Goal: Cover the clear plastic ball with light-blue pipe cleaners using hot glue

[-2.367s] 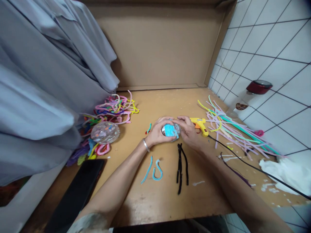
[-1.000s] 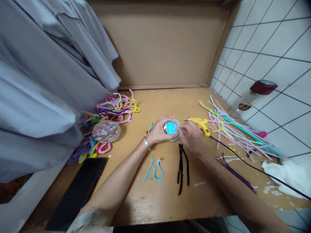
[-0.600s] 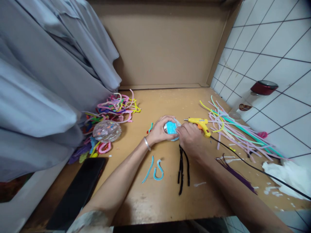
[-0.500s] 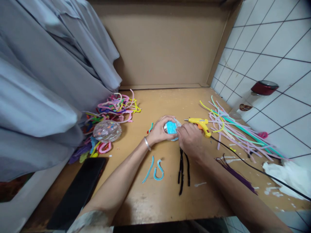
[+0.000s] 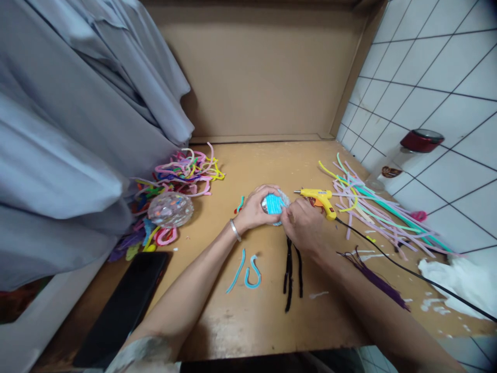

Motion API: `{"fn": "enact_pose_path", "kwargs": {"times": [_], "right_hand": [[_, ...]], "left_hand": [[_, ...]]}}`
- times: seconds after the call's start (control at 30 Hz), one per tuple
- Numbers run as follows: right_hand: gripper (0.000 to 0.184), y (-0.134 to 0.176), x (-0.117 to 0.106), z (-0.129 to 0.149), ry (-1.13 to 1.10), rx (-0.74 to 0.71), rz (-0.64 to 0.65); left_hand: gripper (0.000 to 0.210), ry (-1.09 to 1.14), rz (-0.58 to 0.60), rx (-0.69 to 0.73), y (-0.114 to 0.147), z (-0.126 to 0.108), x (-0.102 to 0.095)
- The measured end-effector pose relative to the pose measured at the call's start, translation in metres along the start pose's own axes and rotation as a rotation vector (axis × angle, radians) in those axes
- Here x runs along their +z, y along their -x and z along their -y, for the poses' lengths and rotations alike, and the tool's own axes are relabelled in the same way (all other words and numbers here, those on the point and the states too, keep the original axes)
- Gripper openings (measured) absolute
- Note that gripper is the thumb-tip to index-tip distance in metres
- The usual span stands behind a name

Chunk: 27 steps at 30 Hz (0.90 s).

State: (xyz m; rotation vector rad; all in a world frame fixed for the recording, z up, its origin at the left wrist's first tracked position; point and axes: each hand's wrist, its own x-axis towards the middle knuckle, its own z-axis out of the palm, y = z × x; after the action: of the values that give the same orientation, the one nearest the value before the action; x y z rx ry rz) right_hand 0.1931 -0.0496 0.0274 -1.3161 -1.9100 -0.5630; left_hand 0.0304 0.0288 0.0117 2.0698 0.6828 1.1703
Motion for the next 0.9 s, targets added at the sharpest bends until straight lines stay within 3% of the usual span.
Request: {"fn": "enact_pose_path", "kwargs": {"times": [0.4,0.67,0.77,0.9], "right_hand": [[0.035,0.0028,0.0008,0.0026,-0.058,0.003,0.068],[0.039,0.0010,-0.0027,0.0059,-0.182,0.033,0.077],[0.039,0.0002,-0.0029,0.0060,-0.296,0.145,0.024],[0.033,-0.0040,-0.0012,-0.0008,-0.545,0.471,-0.008]], "left_hand": [[0.050,0.025,0.005,0.015,0.0009,0.0030,-0.0003],[0.049,0.069,-0.013,-0.048,0.0007,0.0043,-0.0022],[0.049,0.114,-0.030,-0.075,0.0012,0.0053,-0.0033],[0.051,0.120,-0.031,-0.060,0.0016,0.0065,-0.0033]]}}
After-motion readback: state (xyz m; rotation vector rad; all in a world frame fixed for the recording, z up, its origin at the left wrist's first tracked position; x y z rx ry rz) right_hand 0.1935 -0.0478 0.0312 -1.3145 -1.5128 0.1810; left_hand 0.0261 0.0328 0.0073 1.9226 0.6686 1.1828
